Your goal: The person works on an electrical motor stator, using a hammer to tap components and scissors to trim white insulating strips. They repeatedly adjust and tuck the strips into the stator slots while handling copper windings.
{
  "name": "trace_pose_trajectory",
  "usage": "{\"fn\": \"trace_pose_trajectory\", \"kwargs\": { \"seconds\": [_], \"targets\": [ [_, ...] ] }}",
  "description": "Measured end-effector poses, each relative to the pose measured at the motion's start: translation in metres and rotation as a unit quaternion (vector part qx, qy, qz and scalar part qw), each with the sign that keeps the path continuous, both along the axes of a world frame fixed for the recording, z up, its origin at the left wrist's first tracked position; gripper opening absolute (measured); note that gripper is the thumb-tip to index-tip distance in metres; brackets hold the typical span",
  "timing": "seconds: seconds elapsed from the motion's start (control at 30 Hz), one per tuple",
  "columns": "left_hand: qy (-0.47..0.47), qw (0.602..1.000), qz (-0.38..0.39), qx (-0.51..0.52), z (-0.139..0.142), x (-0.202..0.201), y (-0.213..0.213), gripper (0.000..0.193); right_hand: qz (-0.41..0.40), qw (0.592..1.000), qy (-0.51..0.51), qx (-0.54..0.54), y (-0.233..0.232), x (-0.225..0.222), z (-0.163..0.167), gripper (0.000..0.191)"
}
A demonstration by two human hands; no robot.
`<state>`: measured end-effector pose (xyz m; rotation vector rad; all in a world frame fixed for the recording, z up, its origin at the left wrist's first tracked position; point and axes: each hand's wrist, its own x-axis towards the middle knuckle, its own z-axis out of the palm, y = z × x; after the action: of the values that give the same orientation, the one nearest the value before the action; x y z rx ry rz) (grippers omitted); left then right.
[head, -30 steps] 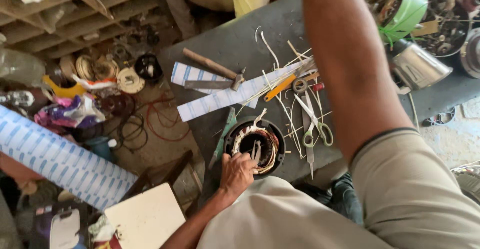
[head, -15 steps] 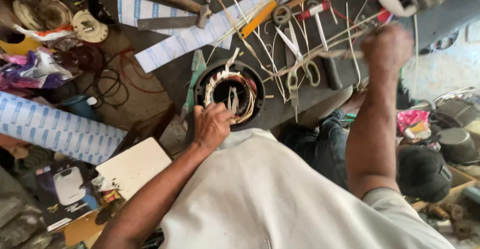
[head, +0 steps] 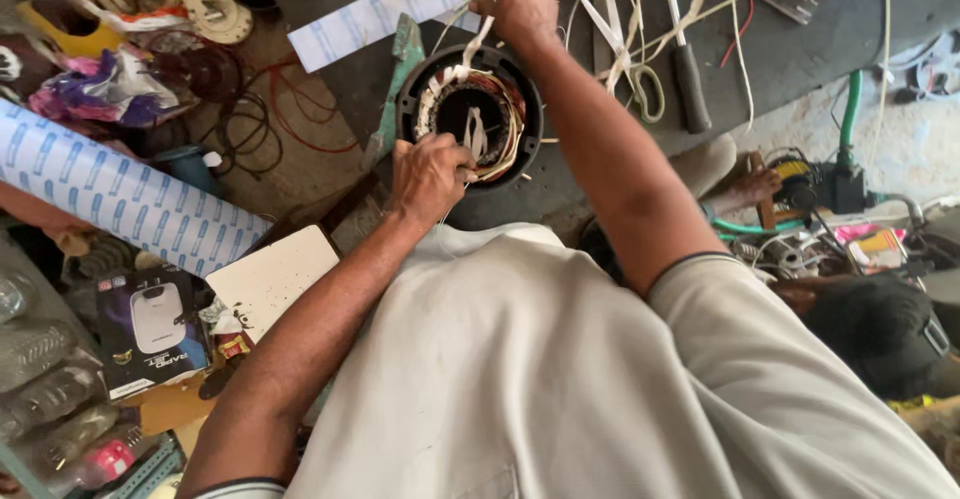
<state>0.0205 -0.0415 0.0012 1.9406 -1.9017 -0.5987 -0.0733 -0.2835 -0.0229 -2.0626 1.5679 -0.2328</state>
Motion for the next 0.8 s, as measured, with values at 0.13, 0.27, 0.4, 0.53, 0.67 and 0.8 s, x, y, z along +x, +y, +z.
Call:
{"fn": "trace_pose_trajectory", "kwargs": {
  "seconds": [0.13,0.27,0.4,0.53,0.67,0.8],
  "targets": [
    [0.009,1.0,0.004,-0.008,0.0,0.0,-0.002,0.006,-0.033,0.991,0.007,-0.129,-0.004,0.018,-0.002,0.012],
    [0.004,1.0,-0.001,-0.003,0.001,0.001,-0.001,0.008,-0.027,0.987,-0.13,0.085,-0.009,-0.027,-0.009,0.014],
    [0.017,1.0,-0.002,-0.003,-0.003,0.0,0.001,0.007,-0.149,0.917,-0.352,0.112,0.004,-0.167,0.0,0.011],
    [0.008,1.0,0.01,0.015,-0.008,-0.002,0.002,0.008,-0.111,0.937,-0.099,-0.316,0.055,-0.258,0.021,0.022],
    [0.007,1.0,0.009,0.017,-0.011,-0.001,0.003,0.009,-0.199,0.908,-0.267,0.255,0.15,-0.216,0.013,0.016],
    [0.001,1.0,0.017,0.019,-0.015,-0.002,0.003,0.007,-0.146,0.793,-0.256,0.533,0.23,-0.112,-0.036,0.041]
  ]
}}
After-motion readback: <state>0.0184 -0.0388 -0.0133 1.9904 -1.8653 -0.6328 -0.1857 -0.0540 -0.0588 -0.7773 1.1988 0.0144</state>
